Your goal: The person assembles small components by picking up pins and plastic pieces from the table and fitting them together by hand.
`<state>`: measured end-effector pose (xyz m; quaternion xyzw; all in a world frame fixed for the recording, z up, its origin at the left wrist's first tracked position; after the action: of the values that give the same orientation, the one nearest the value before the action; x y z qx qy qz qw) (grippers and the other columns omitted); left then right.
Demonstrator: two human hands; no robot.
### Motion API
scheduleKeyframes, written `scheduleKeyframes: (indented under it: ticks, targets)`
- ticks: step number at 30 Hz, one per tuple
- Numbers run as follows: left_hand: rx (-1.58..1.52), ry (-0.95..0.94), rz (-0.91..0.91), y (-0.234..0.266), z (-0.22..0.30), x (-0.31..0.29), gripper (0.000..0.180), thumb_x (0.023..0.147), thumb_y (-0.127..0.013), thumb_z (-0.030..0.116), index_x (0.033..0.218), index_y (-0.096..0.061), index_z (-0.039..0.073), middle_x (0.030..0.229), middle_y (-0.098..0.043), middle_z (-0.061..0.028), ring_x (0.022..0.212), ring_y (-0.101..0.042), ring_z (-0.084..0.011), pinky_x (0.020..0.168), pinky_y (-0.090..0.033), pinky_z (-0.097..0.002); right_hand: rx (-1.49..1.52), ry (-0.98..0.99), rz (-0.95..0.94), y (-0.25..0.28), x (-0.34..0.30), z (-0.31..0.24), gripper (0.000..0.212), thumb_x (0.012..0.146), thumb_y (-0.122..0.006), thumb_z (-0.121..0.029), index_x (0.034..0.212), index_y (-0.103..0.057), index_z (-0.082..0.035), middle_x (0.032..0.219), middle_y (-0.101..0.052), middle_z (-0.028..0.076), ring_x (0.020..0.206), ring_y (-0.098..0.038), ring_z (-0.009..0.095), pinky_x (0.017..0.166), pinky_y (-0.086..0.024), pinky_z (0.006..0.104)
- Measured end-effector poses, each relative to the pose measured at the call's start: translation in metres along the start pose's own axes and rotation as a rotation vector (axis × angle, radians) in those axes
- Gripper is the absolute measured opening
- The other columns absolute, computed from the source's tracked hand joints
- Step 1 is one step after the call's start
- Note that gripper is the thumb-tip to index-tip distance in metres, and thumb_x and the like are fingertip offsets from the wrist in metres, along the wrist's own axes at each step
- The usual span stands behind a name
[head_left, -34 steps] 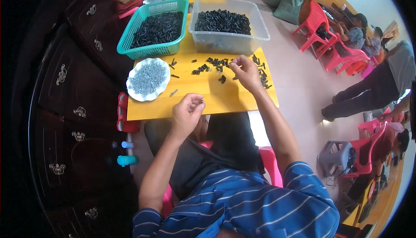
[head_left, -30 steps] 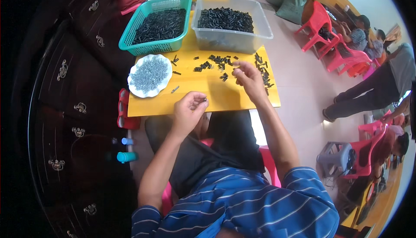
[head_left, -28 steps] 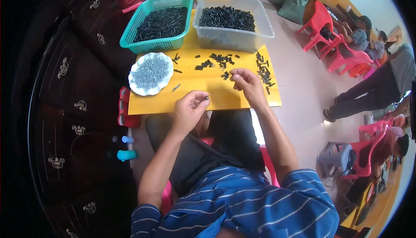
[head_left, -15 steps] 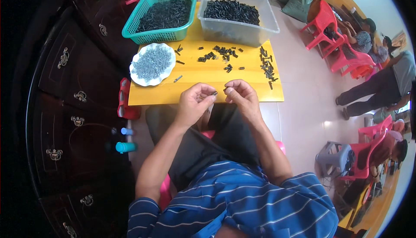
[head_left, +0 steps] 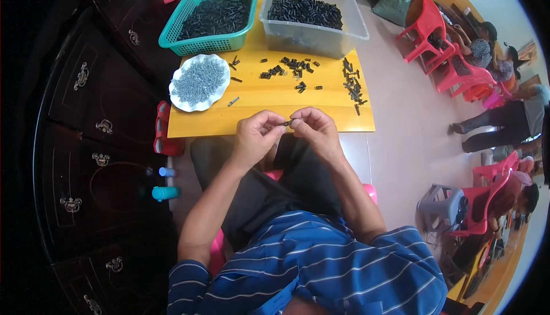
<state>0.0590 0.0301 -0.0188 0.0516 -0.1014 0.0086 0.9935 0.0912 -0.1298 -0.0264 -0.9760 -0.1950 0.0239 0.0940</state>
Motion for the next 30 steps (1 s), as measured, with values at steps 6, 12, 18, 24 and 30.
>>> scheduleKeyframes:
  ticks: [6,12,18,24,30]
  targets:
    - [-0.099,0.030,-0.002,0.000,-0.014,0.000,0.013,0.090,-0.068,-0.003,0.103,-0.067,-0.002,0.090,-0.070,-0.0034,0.081,-0.065,-0.0067,0.072,-0.053,-0.0209,0.006,0.016,-0.001,0.001,0.000,0.000,0.011,0.095,-0.065,-0.007,0.104,-0.065,-0.002,0.092,-0.067,0.001,0.085,-0.062,0.007,0.075,-0.050,0.0227]
    - [-0.272,0.068,-0.014,-0.001,-0.016,0.002,0.013,0.092,-0.066,-0.001,0.105,-0.066,-0.002,0.092,-0.070,-0.0050,0.080,-0.066,-0.0087,0.073,-0.056,-0.0224,0.076,0.005,0.002,0.003,0.002,0.005,0.010,0.094,-0.065,-0.006,0.103,-0.066,-0.002,0.091,-0.068,0.002,0.083,-0.062,0.007,0.074,-0.050,0.0224]
    - [-0.287,0.094,-0.035,-0.001,-0.016,0.002,0.013,0.092,-0.066,0.001,0.105,-0.067,-0.002,0.092,-0.070,-0.0054,0.079,-0.066,-0.0084,0.073,-0.056,-0.0224,0.093,0.001,0.052,0.000,0.000,0.001,0.009,0.090,-0.069,-0.007,0.098,-0.069,-0.002,0.085,-0.070,0.002,0.072,-0.060,0.007,0.069,-0.049,0.0230]
    - [-0.316,0.103,-0.031,0.001,-0.016,0.002,0.012,0.093,-0.066,0.001,0.104,-0.067,-0.002,0.088,-0.070,-0.0051,0.076,-0.066,-0.0082,0.070,-0.055,-0.0217,-0.024,-0.020,0.043,0.000,0.000,0.001,0.011,0.093,-0.070,-0.011,0.098,-0.067,-0.002,0.086,-0.069,0.002,0.075,-0.061,0.007,0.069,-0.049,0.0221]
    - [-0.295,0.101,-0.040,0.003,-0.017,0.003,0.009,0.093,-0.066,0.001,0.101,-0.067,-0.003,0.086,-0.069,-0.0048,0.074,-0.065,-0.0077,0.069,-0.054,-0.0214,-0.124,0.030,0.079,-0.006,-0.002,0.002,0.009,0.093,-0.069,-0.008,0.095,-0.069,0.001,0.082,-0.070,0.002,0.074,-0.063,0.007,0.066,-0.051,0.0216]
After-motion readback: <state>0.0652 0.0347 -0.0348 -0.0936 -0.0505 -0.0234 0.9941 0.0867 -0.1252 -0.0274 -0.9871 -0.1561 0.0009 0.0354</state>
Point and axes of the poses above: each hand's wrist, its own x-axis towards the middle knuckle, its own y-axis out of the back of the hand, z = x × y, the point moved 7 cm from there along x, towards the middle knuckle
